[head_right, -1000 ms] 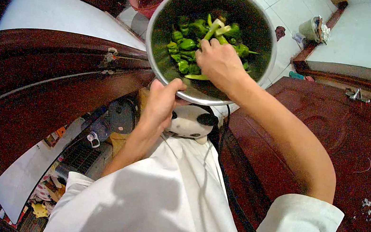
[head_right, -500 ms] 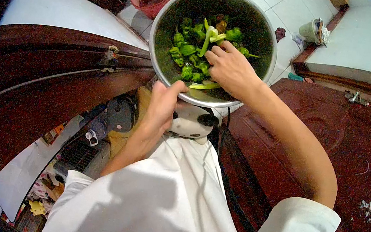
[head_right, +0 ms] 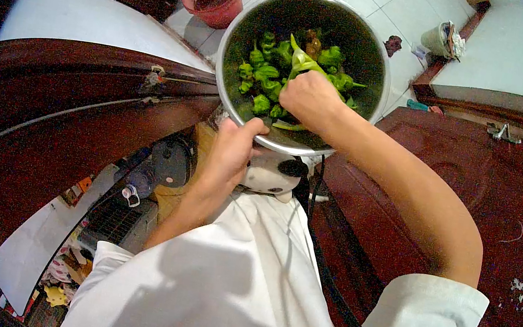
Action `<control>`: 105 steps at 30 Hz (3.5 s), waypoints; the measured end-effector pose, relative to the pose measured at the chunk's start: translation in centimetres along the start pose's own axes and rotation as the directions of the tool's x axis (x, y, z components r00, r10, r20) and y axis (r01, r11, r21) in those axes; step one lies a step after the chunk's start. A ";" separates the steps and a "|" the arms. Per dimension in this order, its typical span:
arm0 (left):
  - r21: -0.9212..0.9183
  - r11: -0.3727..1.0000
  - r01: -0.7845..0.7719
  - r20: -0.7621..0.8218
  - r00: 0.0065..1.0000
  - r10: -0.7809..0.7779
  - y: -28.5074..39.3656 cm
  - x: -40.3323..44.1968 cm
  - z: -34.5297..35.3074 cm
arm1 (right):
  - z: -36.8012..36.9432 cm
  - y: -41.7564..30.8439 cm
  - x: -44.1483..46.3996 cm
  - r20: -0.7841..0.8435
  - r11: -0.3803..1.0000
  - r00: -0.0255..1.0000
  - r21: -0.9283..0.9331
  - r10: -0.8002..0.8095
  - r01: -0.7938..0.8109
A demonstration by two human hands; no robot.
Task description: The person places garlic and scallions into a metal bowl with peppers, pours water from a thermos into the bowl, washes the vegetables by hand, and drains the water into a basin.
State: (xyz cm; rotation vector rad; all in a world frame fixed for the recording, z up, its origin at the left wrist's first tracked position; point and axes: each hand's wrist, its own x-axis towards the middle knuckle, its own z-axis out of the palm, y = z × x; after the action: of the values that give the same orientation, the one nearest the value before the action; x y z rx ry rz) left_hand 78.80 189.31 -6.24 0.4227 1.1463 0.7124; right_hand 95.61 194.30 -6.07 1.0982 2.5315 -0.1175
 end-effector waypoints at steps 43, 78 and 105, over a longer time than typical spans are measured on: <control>0.163 0.982 0.097 -0.266 0.963 -0.050 -2.7 15.4 -4.6 | 16.3 8.0 16.9 0.029 0.492 0.853 0.807 0.520 -0.327; 0.147 0.985 0.086 -0.674 0.738 0.036 -16.2 49.1 -20.8 | 48.4 5.2 48.3 0.429 -0.020 0.830 0.891 0.357 -0.453; 0.464 0.876 0.134 -0.727 0.623 0.289 -15.8 50.1 -21.8 | 48.3 2.8 52.8 0.349 -0.319 0.850 0.920 0.394 -0.230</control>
State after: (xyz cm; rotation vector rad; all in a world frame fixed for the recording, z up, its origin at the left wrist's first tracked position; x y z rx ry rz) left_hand 74.75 212.23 -58.17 0.6079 2.1974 0.6995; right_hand 79.54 221.80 -70.17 2.2736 1.4644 -2.3742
